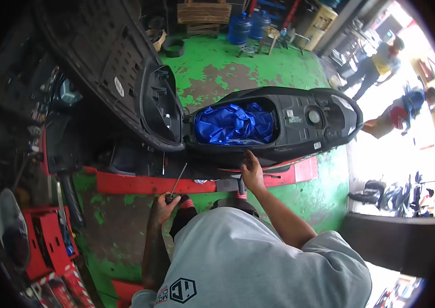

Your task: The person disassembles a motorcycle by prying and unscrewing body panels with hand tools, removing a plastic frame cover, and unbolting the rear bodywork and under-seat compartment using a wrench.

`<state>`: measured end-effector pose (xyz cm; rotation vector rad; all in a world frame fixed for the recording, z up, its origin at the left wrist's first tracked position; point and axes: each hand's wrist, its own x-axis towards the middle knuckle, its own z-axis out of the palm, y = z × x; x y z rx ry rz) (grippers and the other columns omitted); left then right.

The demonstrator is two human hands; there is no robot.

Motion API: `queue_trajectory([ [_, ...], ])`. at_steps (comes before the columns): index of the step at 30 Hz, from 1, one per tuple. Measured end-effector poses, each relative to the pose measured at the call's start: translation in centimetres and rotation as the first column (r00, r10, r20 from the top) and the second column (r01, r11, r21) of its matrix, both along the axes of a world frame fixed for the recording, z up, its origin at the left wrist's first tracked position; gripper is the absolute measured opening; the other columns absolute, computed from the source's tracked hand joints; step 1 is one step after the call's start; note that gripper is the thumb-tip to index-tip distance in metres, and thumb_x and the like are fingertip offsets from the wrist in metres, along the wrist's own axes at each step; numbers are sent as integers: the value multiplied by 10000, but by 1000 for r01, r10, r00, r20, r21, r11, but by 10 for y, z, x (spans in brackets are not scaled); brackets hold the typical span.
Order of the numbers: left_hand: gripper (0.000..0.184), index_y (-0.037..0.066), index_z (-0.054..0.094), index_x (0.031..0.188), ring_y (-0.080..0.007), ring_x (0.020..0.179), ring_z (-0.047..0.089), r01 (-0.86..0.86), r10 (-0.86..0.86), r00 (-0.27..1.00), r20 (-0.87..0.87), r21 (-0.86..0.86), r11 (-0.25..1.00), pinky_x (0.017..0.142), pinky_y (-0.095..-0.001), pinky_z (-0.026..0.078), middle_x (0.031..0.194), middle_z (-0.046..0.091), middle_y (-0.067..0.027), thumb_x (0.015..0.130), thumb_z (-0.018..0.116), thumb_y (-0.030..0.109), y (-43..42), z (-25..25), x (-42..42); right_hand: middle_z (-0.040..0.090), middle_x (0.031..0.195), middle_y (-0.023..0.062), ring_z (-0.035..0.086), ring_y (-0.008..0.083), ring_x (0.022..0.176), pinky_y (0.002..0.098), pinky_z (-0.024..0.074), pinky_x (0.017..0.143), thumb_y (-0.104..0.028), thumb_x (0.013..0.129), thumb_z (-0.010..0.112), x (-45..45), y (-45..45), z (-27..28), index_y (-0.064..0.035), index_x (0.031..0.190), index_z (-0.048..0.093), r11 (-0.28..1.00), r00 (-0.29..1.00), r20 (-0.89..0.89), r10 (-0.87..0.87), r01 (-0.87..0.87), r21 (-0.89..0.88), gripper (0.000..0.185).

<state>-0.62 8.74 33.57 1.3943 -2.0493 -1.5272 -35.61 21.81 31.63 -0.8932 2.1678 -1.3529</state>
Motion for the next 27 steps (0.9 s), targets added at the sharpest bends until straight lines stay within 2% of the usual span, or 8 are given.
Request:
queue_trajectory([
  [6, 342, 27, 561, 775, -146, 605, 438, 123, -121, 991, 48, -45, 991, 576, -356, 385, 636, 454, -28, 874, 754, 291, -65, -5, 79, 495, 1272, 214, 558, 335, 1064, 391, 475, 973, -28, 856, 625, 50, -36, 4, 59, 1480, 354, 961, 953, -126, -275, 274, -27, 686],
  [9, 334, 28, 563, 777, -149, 621, 435, 106, -105, 994, 27, -35, 994, 586, -352, 381, 660, 462, -30, 866, 766, 278, -82, -27, 117, 507, 1301, 202, 576, 323, 1099, 391, 480, 986, -51, 866, 606, 60, -46, -1, 34, 1481, 372, 926, 915, -143, -377, 375, -41, 663],
  [11, 318, 88, 515, 745, -84, 593, 424, 140, -138, 989, 50, -44, 989, 542, -299, 351, 631, 437, 38, 907, 738, 247, -88, -31, 129, 503, 1292, 218, 563, 349, 1114, 398, 471, 995, -41, 856, 605, 60, -51, -1, 54, 1476, 367, 919, 908, -143, -393, 392, -38, 671],
  [15, 327, 81, 520, 739, -93, 578, 431, 164, -162, 984, 74, -26, 986, 534, -310, 353, 628, 455, 31, 900, 743, 258, -88, -29, 133, 533, 1247, 237, 554, 391, 1144, 423, 460, 1009, -17, 812, 575, 58, -52, 0, 66, 1425, 426, 905, 882, -209, -422, 423, -40, 636],
  [17, 331, 16, 585, 806, -157, 625, 453, 193, -193, 972, 132, 16, 981, 583, -360, 386, 656, 468, -57, 870, 766, 285, -87, -27, 130, 564, 1230, 214, 578, 358, 1143, 398, 471, 1004, -3, 806, 573, 53, -48, 1, 39, 1376, 486, 899, 877, -212, -432, 436, -28, 577],
  [19, 336, 12, 585, 801, -157, 617, 457, 201, -199, 975, 100, -4, 980, 580, -365, 391, 649, 474, -61, 870, 766, 287, -83, -26, 125, 595, 1212, 190, 602, 324, 1141, 373, 483, 999, 12, 801, 571, 45, -43, 1, 13, 1327, 546, 897, 875, -216, -433, 441, -13, 527],
  [23, 351, 5, 585, 784, -162, 595, 470, 240, -235, 968, 92, -56, 969, 575, -373, 408, 629, 501, -70, 872, 765, 293, -75, -14, 117, 630, 1093, 186, 617, 363, 1059, 410, 493, 970, 25, 747, 530, 24, -33, -6, 15, 1208, 598, 916, 882, -256, -395, 398, -42, 466],
  [27, 345, 5, 593, 787, -165, 590, 475, 275, -264, 960, 96, -141, 951, 581, -371, 421, 621, 512, -76, 874, 763, 292, -76, -24, 114, 660, 1054, 174, 658, 322, 982, 383, 522, 904, 45, 740, 524, 5, -28, -8, 7, 1166, 625, 933, 924, -137, -358, 360, -15, 440],
])
